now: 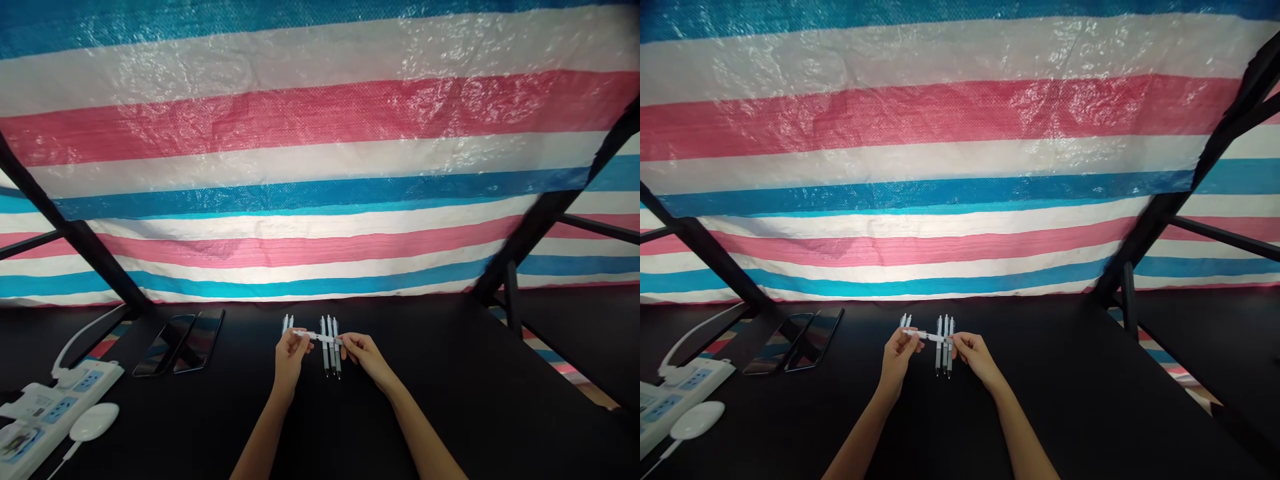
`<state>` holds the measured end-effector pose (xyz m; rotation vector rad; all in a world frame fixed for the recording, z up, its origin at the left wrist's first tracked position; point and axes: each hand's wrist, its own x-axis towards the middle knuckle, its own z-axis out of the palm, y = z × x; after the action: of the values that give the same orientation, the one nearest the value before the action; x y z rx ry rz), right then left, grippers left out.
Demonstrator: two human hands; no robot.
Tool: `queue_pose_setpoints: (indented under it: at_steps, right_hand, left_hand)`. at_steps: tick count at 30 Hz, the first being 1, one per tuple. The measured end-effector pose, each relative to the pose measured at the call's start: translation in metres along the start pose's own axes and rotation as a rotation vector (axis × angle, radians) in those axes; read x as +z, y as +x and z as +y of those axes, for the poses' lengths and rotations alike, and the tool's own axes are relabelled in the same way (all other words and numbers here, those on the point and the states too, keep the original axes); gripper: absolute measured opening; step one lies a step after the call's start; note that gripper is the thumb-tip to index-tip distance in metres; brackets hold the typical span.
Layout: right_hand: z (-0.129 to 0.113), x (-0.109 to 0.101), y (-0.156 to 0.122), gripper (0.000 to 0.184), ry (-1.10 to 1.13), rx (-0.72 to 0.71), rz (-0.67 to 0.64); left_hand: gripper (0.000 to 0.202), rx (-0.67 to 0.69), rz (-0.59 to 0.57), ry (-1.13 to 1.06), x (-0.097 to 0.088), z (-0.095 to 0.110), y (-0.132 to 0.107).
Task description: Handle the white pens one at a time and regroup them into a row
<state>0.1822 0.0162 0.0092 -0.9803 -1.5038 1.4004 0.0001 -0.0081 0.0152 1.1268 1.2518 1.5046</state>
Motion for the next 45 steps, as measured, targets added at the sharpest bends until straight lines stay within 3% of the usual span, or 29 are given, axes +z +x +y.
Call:
queue_pose_setpoints:
  at_steps: [13, 32, 39, 45]
  right_hand:
    - [0.007, 0.002, 0.002, 0.045, -0.146, -0.076, 0.107]
    - [0.004, 0.007, -0.006, 0.03, -0.367, -0.171, 0.144]
    - [0.002, 0.008, -0.007, 0.026, -0.505, -0.324, 0.149]
    - [-0.004, 0.011, -0.01, 0.027, -0.619, -0.524, 0.152]
  left_hand:
    - [0.031, -0.04, 0.045, -0.068, 0.001, -0.003, -0.001]
    - [0.027, -0.041, 0.013, -0.053, 0.0, -0.004, -0.004]
    - [0.026, -0.065, 0.015, -0.103, -0.001, -0.006, -0.004]
    - [0.033, -0.211, 0.062, -0.238, -0.004, -0.003, 0.0]
